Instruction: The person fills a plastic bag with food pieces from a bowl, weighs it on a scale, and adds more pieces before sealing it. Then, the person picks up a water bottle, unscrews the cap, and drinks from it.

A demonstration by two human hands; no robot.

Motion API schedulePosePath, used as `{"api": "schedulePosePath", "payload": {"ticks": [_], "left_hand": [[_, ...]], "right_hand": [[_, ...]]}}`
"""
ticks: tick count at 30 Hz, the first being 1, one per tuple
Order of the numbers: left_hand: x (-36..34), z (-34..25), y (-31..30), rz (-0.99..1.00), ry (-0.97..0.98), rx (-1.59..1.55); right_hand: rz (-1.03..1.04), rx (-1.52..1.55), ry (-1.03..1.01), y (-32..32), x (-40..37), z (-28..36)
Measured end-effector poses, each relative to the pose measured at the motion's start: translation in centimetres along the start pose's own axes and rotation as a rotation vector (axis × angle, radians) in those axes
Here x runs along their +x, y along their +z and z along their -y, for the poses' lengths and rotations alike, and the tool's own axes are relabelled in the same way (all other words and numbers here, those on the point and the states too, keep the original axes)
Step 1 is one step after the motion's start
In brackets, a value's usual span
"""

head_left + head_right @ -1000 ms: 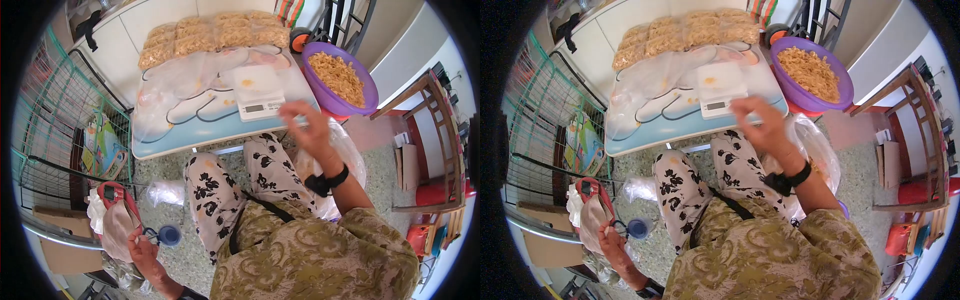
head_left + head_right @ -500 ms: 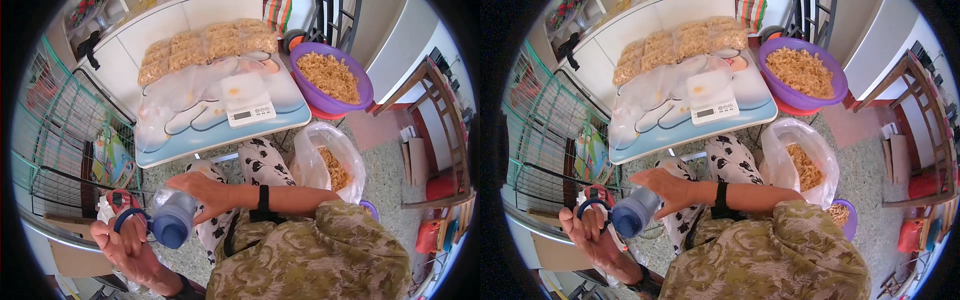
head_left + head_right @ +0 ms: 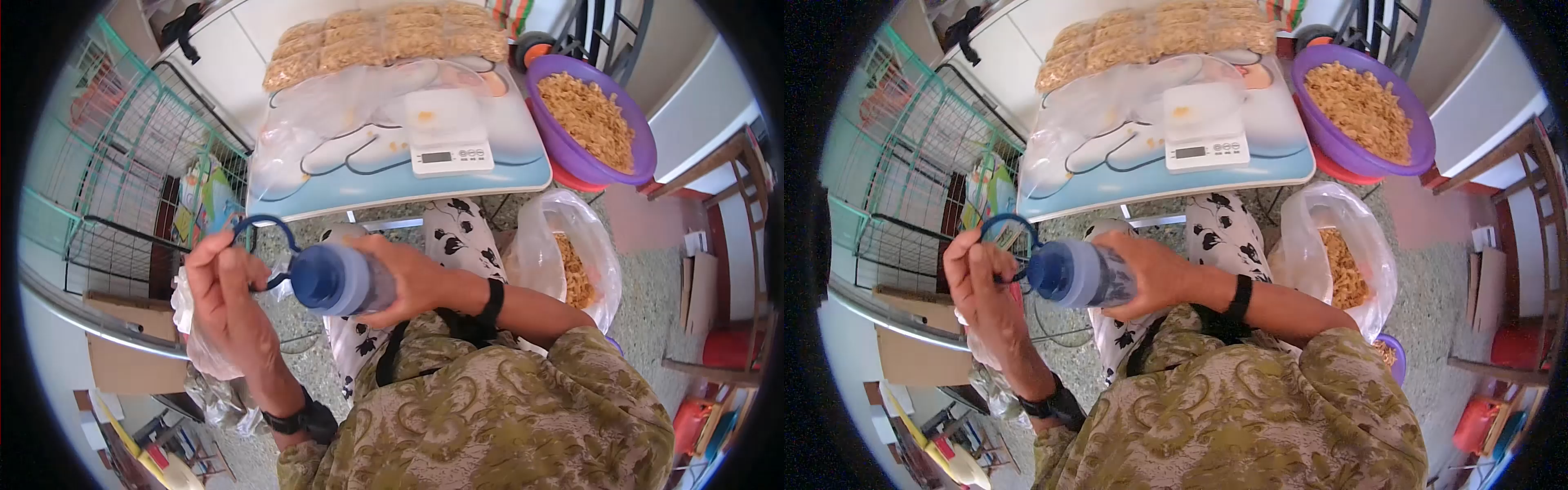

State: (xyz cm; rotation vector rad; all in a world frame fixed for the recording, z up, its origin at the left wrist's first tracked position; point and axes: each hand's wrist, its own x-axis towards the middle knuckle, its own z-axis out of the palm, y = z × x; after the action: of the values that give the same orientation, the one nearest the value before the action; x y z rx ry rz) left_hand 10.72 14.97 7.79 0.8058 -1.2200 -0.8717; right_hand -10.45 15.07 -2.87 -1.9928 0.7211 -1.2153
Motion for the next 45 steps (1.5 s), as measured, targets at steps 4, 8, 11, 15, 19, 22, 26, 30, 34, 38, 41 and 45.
{"api": "schedulePosePath", "payload": {"ticks": [4,8,11,15,19,22,26,30,34,38,41,45], "left_hand": [[0.8,1.7,0.3,-0.029,0.294,0.737],[0.3,-0.6,1.9,0.131,0.478,0.762],[0.0,-1.1,3.3,0.406,0.334,0.513],[-0.1,-0.9,3.8,0.533,0.216,0.421],[0.1,-1.2,3.8,0.578,0.231,0.374],[0.2,-1.3,3.8,0.598,0.203,0.274],[0.0,-1.5,4.1,0.605,0.217,0.366],[-0.5,-1.2,4.6,0.565,0.274,0.506],[-0.6,-0.9,4.3,0.518,0.286,0.528],[-0.8,-0.7,4.1,0.483,0.301,0.562],[-1.1,-0.4,3.8,0.434,0.252,0.600],[-1.1,-0.3,3.6,0.392,0.273,0.628]], "right_hand": [[0.009,0.080,0.008,-1.2,-0.6,0.8],[-0.006,0.050,-0.036,-2.3,-0.1,1.5],[-0.044,0.063,-0.070,-2.6,0.4,1.6],[-0.031,0.055,-0.056,-3.4,0.4,2.5],[0.087,0.090,-0.007,-4.0,0.2,3.2],[0.119,0.150,0.014,-3.8,0.2,3.7],[0.108,0.173,0.032,-2.7,0.0,3.8],[0.088,0.173,0.123,-2.2,0.0,3.4],[0.086,0.170,0.195,-1.8,0.3,3.8],[0.070,0.191,0.223,-1.1,0.9,3.3],[0.056,0.190,0.230,-0.4,1.2,2.8],[0.038,0.165,0.211,0.0,1.8,2.7]]}}
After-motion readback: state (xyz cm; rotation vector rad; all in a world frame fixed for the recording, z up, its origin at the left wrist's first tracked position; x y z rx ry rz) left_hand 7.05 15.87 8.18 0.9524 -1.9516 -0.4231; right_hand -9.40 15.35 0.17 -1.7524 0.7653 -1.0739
